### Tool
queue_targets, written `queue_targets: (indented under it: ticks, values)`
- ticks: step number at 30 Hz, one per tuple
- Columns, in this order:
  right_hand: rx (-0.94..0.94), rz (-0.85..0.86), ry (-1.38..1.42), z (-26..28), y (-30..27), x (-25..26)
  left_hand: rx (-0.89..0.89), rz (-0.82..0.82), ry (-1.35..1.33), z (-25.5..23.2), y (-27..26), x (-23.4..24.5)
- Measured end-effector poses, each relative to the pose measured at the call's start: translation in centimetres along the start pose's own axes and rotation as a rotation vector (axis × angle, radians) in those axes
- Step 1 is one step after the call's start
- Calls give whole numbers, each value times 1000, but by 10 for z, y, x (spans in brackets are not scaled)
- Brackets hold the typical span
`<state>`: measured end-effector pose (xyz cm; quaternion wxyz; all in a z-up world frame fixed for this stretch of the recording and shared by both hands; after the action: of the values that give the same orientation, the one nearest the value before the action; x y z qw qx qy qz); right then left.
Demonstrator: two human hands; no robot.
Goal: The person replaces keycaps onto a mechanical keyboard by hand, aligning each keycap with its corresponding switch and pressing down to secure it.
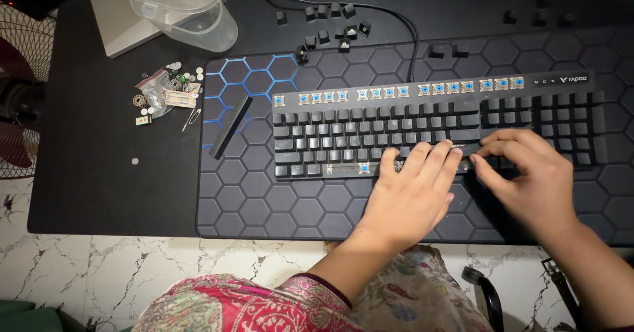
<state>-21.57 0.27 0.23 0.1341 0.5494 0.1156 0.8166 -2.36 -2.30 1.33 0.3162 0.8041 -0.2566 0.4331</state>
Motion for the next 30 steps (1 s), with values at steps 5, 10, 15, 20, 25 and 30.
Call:
queue_targets:
  ticks: [5,10,15,20,25,30]
  values:
    - [-34,-24,26,0,-6,-2,46,-17,-221,2,0,2]
    - [-50,-45,31,0,-7,-5,80,-65,-268,4,-2,3]
    - [-56,-12,79,-1,-6,-3,143,-90,-474,1,-5,1]
    - [-95,18,102,-1,-4,0,225,-55,-694,0,-4,3]
    - [-129,85,138,-29,-11,-9,254,-147,-691,17,-5,22]
    - [-94,149,93,-74,-11,-9,330,-371,-591,50,-14,55]
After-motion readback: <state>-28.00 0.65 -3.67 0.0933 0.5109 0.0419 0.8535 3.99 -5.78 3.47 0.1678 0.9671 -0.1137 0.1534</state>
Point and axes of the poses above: each hand's wrist, its own y-axis towards the middle knuckle, its own x-axis out of the back of the hand, z = x × y, the point moved 3 cm from there along y, towards the middle knuckle, and after that the axes turned 9 degrees about -y, right-handed, at the moved point
